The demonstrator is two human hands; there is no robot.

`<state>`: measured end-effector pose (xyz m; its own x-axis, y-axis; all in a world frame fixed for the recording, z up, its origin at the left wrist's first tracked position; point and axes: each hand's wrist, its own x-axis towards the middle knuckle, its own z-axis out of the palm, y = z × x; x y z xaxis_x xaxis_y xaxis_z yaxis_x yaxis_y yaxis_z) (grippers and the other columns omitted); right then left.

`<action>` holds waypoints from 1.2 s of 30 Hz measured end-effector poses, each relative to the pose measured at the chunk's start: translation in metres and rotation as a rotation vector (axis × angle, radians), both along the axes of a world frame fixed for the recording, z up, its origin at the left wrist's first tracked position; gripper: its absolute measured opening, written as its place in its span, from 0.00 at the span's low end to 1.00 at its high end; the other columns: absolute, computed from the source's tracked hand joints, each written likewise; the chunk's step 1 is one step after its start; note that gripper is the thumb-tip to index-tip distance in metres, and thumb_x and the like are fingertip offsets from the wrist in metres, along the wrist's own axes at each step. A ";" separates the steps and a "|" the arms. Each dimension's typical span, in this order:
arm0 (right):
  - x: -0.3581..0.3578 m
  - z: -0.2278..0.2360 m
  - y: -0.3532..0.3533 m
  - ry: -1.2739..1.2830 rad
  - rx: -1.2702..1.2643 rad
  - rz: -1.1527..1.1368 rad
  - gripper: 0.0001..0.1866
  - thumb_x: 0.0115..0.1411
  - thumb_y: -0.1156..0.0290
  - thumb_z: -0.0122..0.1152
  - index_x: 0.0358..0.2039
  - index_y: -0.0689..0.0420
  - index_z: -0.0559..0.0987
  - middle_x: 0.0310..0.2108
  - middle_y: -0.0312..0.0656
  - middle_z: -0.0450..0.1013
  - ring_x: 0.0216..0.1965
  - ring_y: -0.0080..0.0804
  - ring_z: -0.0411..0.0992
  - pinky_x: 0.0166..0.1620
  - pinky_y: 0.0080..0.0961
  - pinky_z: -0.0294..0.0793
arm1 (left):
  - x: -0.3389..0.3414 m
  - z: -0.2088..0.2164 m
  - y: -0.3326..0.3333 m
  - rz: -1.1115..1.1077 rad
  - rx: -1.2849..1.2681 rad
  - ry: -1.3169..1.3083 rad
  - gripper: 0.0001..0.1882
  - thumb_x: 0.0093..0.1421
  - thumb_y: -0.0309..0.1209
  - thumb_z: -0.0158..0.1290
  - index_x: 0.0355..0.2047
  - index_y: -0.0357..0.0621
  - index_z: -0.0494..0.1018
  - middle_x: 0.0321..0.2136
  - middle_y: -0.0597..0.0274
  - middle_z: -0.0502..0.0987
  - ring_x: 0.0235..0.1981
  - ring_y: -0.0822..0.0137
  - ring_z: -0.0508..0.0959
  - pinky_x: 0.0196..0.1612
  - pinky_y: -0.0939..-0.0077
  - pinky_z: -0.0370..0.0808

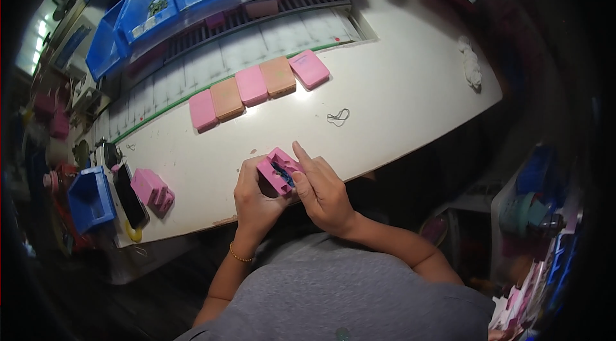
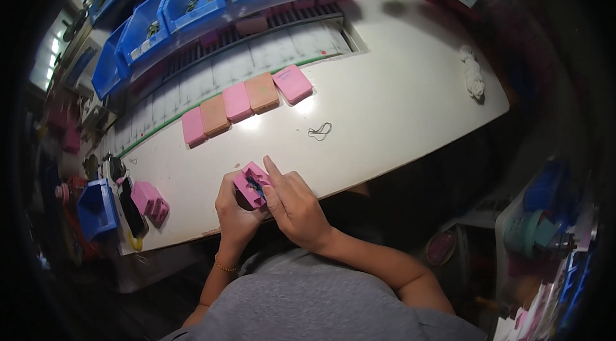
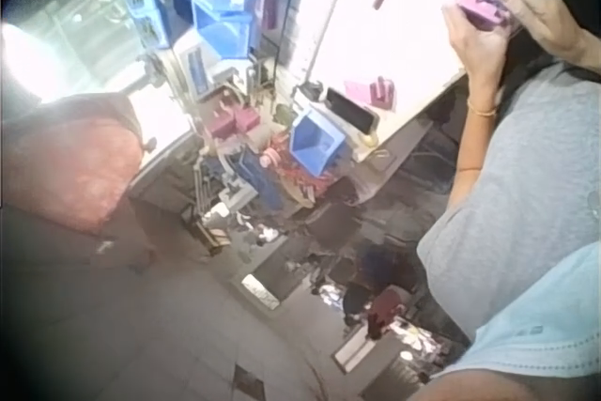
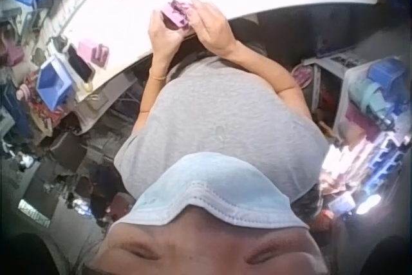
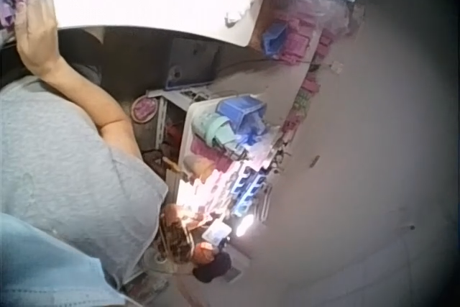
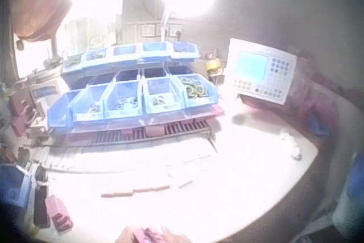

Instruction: The person is assembling small green and blue floral components into a pink mold/base.

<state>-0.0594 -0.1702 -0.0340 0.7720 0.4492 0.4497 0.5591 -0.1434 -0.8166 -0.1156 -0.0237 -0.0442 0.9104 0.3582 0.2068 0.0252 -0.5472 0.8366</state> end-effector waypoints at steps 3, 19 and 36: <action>0.000 0.001 -0.004 0.012 -0.026 0.005 0.26 0.71 0.70 0.56 0.65 0.70 0.68 0.31 0.48 0.71 0.30 0.35 0.70 0.37 0.29 0.72 | 0.000 0.002 0.000 -0.016 0.007 -0.033 0.34 0.43 0.28 0.75 0.49 0.40 0.71 0.42 0.56 0.75 0.40 0.58 0.81 0.49 0.66 0.80; 0.011 0.004 -0.014 0.425 0.010 0.029 0.23 0.71 0.69 0.55 0.64 0.62 0.69 0.46 0.50 0.77 0.40 0.34 0.78 0.44 0.32 0.78 | -0.010 -0.006 0.006 0.001 -0.036 -0.134 0.31 0.55 0.30 0.69 0.55 0.37 0.67 0.48 0.56 0.71 0.47 0.63 0.76 0.49 0.71 0.77; 0.035 0.046 -0.002 -0.314 -0.796 0.122 0.14 0.47 0.77 0.66 0.36 0.60 0.77 0.37 0.44 0.70 0.42 0.37 0.72 0.39 0.27 0.76 | -0.014 0.020 0.014 0.018 -0.127 0.025 0.18 0.71 0.28 0.51 0.58 0.35 0.68 0.41 0.54 0.80 0.40 0.71 0.78 0.44 0.76 0.74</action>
<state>-0.0240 -0.1727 0.0122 0.5902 0.7931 0.1502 0.7911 -0.5313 -0.3032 -0.1293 -0.0093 -0.0242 0.9081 0.3960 0.1359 0.0559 -0.4364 0.8980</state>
